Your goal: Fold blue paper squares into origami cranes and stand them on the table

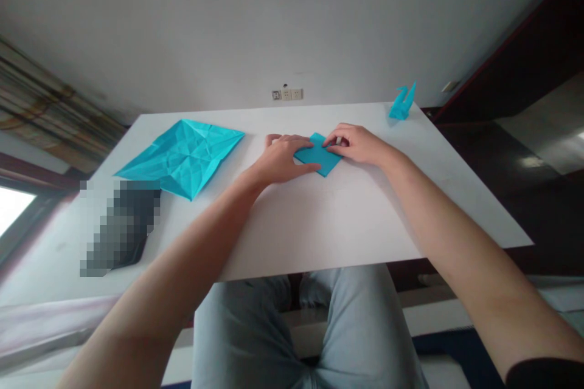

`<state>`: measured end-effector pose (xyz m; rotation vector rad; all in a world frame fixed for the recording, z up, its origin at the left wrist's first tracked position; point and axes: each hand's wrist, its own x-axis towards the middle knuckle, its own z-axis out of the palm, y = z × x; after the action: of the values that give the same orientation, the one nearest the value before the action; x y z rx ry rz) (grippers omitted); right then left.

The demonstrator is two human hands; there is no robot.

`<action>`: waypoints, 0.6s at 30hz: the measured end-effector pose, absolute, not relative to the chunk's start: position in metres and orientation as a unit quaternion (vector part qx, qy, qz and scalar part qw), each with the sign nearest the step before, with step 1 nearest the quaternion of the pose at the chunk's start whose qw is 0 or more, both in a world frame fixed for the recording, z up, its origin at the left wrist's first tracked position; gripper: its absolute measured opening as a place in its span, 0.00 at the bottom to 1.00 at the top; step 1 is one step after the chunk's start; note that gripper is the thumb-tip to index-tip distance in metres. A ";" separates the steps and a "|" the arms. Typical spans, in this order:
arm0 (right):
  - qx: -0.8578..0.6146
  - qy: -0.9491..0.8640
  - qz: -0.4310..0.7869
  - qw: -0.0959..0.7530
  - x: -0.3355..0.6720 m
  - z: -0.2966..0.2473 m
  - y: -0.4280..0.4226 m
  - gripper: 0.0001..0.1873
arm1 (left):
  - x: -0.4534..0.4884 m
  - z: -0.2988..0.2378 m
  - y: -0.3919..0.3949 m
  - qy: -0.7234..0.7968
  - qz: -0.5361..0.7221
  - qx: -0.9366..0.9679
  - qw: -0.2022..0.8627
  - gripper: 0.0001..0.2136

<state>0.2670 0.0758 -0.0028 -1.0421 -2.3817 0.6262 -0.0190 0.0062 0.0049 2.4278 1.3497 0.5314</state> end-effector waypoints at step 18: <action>-0.462 -0.817 0.280 0.201 0.271 0.012 0.071 0.16 | -0.009 0.008 -0.002 0.495 0.178 0.838 0.143 0.25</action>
<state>0.2707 0.0709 0.0119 -1.2894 -2.2827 0.7828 -0.0088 -0.0018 0.0075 2.4180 1.4282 0.5124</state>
